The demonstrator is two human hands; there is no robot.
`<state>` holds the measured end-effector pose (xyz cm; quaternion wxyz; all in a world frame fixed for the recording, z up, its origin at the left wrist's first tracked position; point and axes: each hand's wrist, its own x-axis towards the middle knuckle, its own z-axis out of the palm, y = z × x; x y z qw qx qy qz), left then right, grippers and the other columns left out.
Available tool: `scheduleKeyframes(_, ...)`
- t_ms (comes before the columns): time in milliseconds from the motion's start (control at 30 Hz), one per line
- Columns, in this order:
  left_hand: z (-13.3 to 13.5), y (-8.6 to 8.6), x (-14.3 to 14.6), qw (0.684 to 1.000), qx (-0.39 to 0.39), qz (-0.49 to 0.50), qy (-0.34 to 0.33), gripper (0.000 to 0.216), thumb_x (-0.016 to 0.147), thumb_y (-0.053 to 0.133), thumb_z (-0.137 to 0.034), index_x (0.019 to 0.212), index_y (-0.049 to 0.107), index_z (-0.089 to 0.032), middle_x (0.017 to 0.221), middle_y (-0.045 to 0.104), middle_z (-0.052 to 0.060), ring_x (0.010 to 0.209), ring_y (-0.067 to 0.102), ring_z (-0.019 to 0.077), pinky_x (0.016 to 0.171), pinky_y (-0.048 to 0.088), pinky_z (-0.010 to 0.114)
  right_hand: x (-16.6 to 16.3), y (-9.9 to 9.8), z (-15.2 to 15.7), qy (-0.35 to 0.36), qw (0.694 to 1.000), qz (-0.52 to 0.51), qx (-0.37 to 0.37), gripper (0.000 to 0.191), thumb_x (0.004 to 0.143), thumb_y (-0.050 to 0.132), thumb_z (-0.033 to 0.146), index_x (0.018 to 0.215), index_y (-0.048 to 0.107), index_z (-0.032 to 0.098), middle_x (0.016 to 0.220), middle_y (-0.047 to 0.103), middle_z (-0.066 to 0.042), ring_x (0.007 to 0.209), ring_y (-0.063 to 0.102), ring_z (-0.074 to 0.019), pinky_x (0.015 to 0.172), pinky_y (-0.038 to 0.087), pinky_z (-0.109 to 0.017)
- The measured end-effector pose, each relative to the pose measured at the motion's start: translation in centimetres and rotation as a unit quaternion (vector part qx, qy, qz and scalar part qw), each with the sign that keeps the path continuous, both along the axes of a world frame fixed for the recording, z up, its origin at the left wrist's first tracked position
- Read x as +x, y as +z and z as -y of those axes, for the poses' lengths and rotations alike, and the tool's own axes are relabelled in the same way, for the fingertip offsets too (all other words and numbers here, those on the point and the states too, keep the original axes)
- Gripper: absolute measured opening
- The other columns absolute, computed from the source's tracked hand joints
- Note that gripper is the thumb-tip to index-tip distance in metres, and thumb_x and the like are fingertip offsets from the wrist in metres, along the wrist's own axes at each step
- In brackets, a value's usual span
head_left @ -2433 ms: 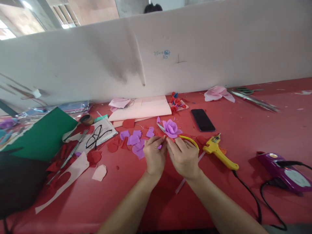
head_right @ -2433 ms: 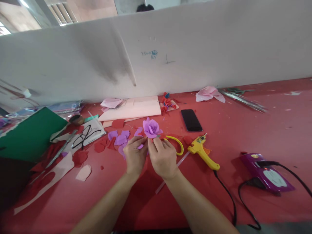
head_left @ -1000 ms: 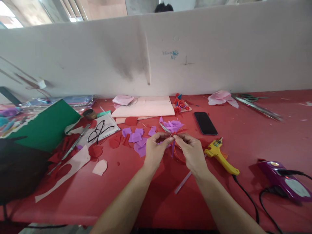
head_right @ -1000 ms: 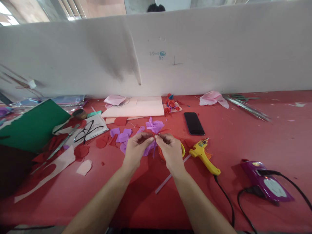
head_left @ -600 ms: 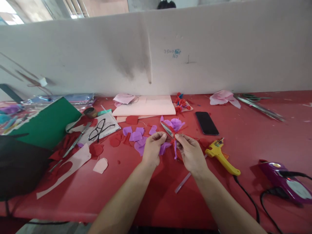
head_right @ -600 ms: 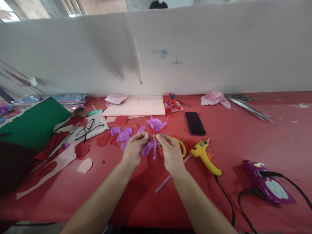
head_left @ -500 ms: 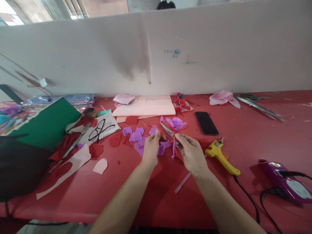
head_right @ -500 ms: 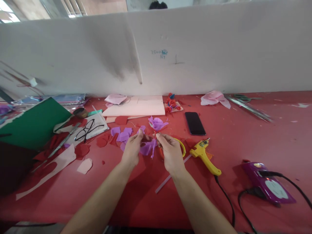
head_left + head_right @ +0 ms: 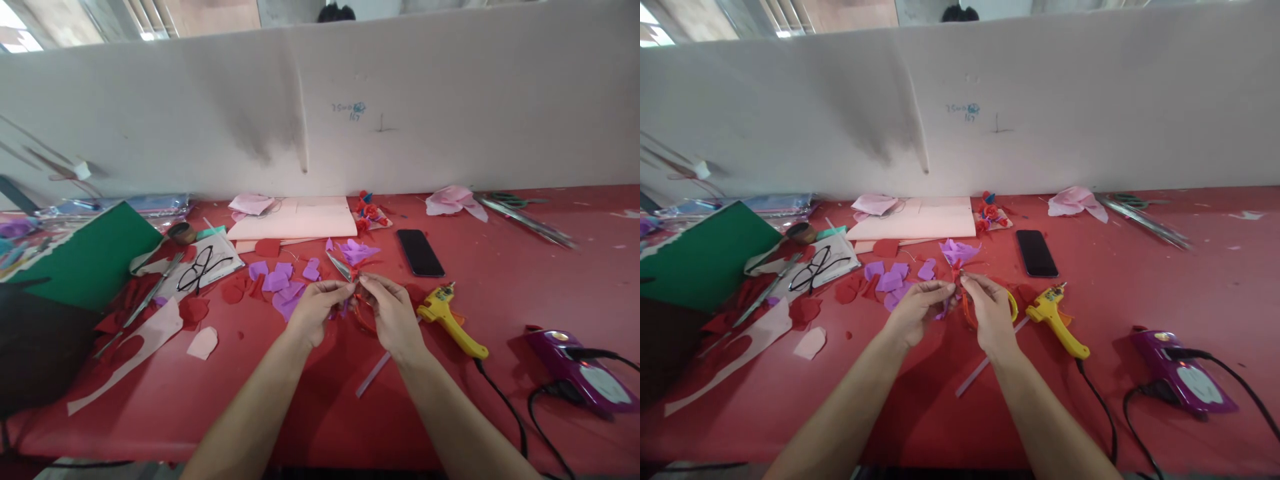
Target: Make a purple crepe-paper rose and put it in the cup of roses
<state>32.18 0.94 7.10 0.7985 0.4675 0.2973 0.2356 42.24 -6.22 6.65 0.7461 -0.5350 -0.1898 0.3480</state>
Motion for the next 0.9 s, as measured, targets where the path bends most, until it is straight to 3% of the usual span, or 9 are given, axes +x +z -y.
scheduleKeyframes(233, 0.3, -0.4, 0.2, 0.999, 0.036, 0.000, 0.011, 0.020, 0.062, 0.077, -0.033, 0.067, 0.072, -0.015, 0.060, 0.065, 0.003, 0.056, 0.054, 0.0103, 0.061, 0.042, 0.024, 0.0, 0.1, 0.0, 0.010, 0.999, 0.051, -0.012, 0.016, 0.068, 0.073, 0.033, 0.073, 0.071, 0.019, 0.072, 0.067, 0.000, 0.068, 0.057, -0.0136, 0.067, 0.046, -0.027)
scheduleKeyframes(467, 1.1, -0.6, 0.7, 0.995, 0.084, 0.003, 0.049, 0.016, 0.059, 0.077, -0.029, 0.069, 0.074, -0.017, 0.067, 0.070, 0.004, 0.063, 0.058, 0.0128, 0.069, 0.046, 0.028, -0.1, 0.4, 0.2, 0.017, 0.992, 0.122, -0.018, 0.016, 0.076, 0.066, 0.033, 0.069, 0.068, 0.019, 0.071, 0.060, 0.001, 0.071, 0.055, -0.0129, 0.069, 0.043, -0.024)
scheduleKeyframes(633, 1.1, -0.6, 0.7, 0.993, 0.109, 0.013, 0.034, 0.017, 0.068, 0.072, -0.031, 0.076, 0.075, -0.017, 0.071, 0.071, 0.005, 0.067, 0.060, 0.0144, 0.071, 0.046, 0.029, -0.1, 0.2, 0.2, 0.027, 0.996, 0.082, -0.002, 0.017, 0.075, 0.067, 0.037, 0.075, 0.069, 0.021, 0.074, 0.062, 0.001, 0.071, 0.057, -0.0134, 0.067, 0.045, -0.025)
scheduleKeyframes(733, 0.9, -0.5, 0.6, 0.996, 0.081, 0.024, 0.017, 0.021, 0.071, 0.070, -0.036, 0.076, 0.074, -0.016, 0.071, 0.070, 0.006, 0.068, 0.061, 0.0141, 0.072, 0.046, 0.028, 0.0, 0.1, 0.1, 0.030, 0.999, 0.040, -0.003, 0.020, 0.073, 0.069, 0.041, 0.077, 0.070, 0.021, 0.070, 0.063, 0.001, 0.065, 0.057, -0.0135, 0.062, 0.047, -0.026)
scheduleKeyframes(900, 0.5, -0.5, 0.4, 0.999, 0.011, 0.042, 0.032, 0.022, 0.067, 0.074, -0.036, 0.075, 0.073, -0.015, 0.068, 0.068, 0.005, 0.060, 0.057, 0.0110, 0.064, 0.044, 0.024, 0.1, 0.0, 0.1, 0.000, 0.998, 0.056, 0.003, 0.021, 0.071, 0.071, 0.040, 0.079, 0.070, 0.020, 0.072, 0.066, -0.001, 0.069, 0.061, -0.0158, 0.067, 0.050, -0.029)
